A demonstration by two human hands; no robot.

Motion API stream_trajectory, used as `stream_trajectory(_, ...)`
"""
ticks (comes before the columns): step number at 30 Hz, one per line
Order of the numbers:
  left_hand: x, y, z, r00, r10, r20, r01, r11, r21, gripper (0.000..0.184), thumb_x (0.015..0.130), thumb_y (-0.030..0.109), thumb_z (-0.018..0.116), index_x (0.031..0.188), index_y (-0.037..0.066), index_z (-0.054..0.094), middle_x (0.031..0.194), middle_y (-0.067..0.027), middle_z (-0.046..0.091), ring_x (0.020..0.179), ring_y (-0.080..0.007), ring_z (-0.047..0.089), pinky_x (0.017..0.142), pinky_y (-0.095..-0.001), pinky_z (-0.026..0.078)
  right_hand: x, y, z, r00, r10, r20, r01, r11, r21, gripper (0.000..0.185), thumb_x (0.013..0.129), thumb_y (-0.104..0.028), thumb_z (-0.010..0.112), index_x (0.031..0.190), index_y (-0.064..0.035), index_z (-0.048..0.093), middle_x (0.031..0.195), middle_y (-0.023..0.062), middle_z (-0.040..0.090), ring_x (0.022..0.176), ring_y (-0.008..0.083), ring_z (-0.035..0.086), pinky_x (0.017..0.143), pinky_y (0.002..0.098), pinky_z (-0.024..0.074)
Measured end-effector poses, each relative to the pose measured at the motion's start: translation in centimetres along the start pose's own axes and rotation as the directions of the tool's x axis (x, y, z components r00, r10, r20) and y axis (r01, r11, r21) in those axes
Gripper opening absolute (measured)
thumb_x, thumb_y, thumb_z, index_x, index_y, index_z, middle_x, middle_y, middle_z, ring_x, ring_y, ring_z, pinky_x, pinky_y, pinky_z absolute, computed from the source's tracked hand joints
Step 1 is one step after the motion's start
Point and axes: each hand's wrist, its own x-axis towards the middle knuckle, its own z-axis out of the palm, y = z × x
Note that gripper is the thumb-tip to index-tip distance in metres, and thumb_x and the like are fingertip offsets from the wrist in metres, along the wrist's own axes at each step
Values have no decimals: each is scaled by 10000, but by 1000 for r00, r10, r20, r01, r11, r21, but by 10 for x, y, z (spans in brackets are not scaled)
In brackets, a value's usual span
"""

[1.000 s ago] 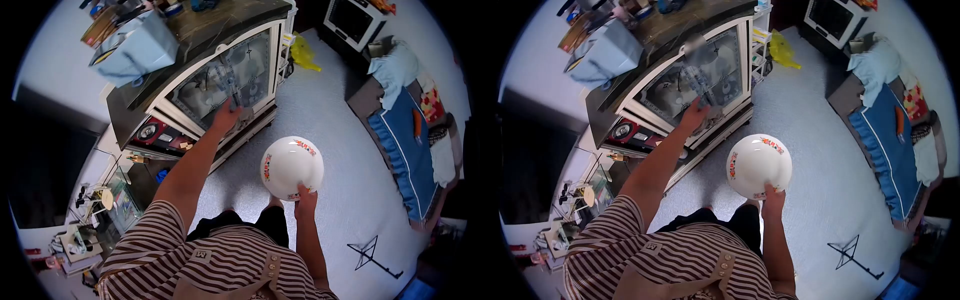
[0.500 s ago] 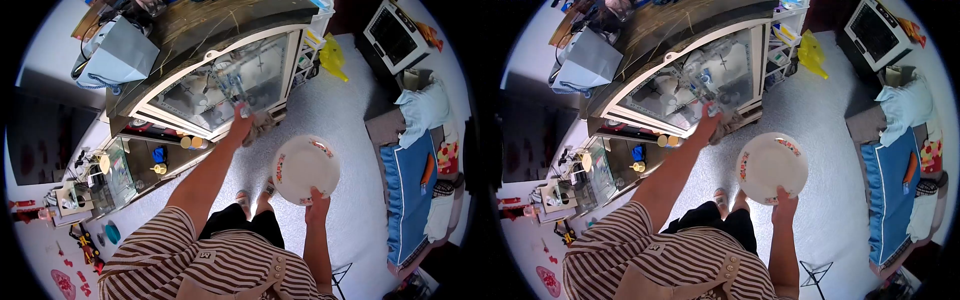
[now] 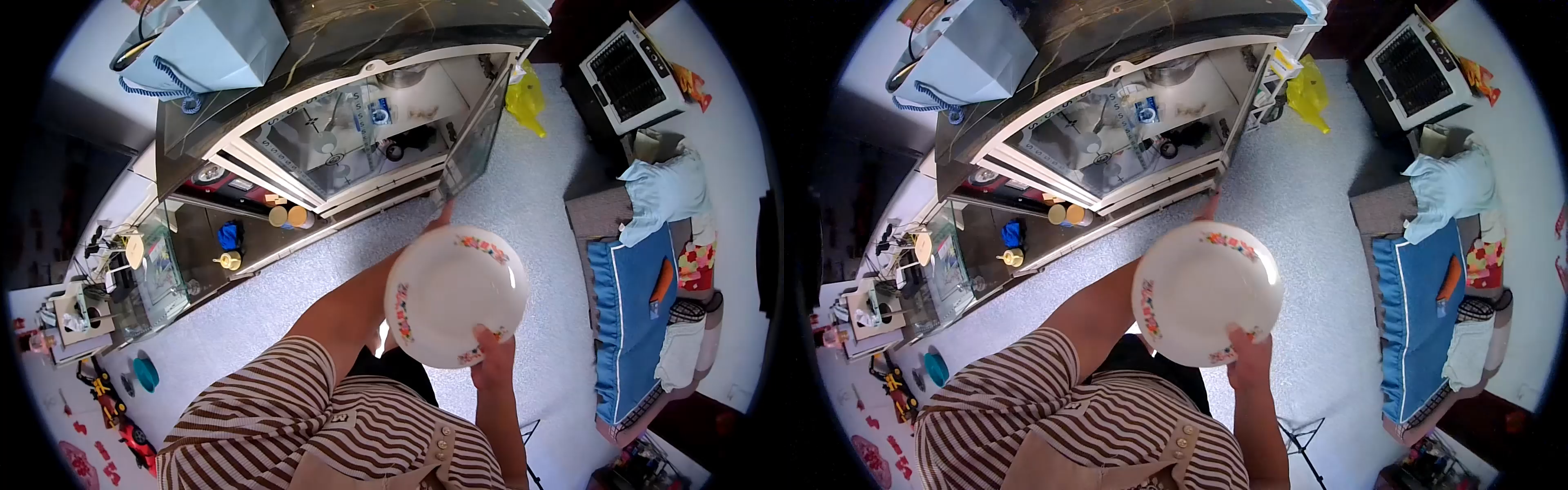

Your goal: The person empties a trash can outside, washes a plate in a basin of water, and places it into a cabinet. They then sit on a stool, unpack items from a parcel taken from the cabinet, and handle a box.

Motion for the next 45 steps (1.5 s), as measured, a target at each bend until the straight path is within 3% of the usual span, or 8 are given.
stream_trajectory(13,-3,-101,96,967,-6,255,-31,989,142,625,797,355,621,1361,169,426,877,-135,670,807,-244,656,761,-374,507,139,37,70,981,-193,5,192,976,-104,417,831,-25,603,1223,46,479,1141,131,580,1033,209,591,857,329,504)
stream_trajectory(15,9,-108,101,957,-1,291,-61,977,204,604,797,353,621,1345,163,454,878,-135,671,808,-241,657,760,-372,508,167,50,79,974,-174,-147,75,856,-511,388,836,-25,599,1202,49,496,1121,125,587,1017,208,593,846,329,502)
stream_trajectory(16,13,-111,97,953,20,302,-94,968,234,593,797,353,621,1337,159,468,879,-135,672,808,-239,657,760,-371,508,166,53,82,978,-147,-150,78,917,-392,452,767,-60,617,1207,6,537,1132,122,598,1170,222,509,1121,454,170)
stream_trajectory(19,45,-175,83,904,316,288,-413,822,392,564,798,351,621,1313,150,511,882,-136,673,810,-235,658,759,-369,510,185,53,90,989,-148,-22,148,989,-9,404,811,-62,592,1194,43,522,1119,134,594,1088,217,563,977,397,406)
stream_trajectory(21,-7,-104,-22,954,-87,288,61,993,99,447,884,294,626,1275,91,550,944,-61,689,826,-118,615,719,-287,500,175,39,90,990,-112,-88,117,992,52,367,847,-49,559,1191,66,507,1119,143,586,1012,216,599,811,328,504)
stream_trajectory(27,-26,-117,-137,984,-162,-70,172,966,195,321,929,275,579,1149,48,639,1009,-110,673,880,-138,621,728,-290,513,224,48,47,975,-172,-139,188,975,116,426,846,-23,551,1260,34,470,1157,130,565,1011,228,594,836,361,507)
stream_trajectory(40,-129,-143,-104,802,-594,-64,582,801,-141,350,954,291,545,1214,66,610,990,-106,662,851,-146,608,750,-281,497,466,139,111,993,98,71,-113,961,253,281,809,-51,619,1078,-41,540,945,71,579,769,200,590,569,318,479)
stream_trajectory(45,-147,-171,-95,805,-584,-102,583,811,-50,366,954,321,534,1198,64,625,987,-99,674,880,-150,617,803,-312,492,542,176,141,916,145,374,-85,981,-173,95,805,-109,656,843,-53,590,706,49,565,530,131,494,438,295,364)
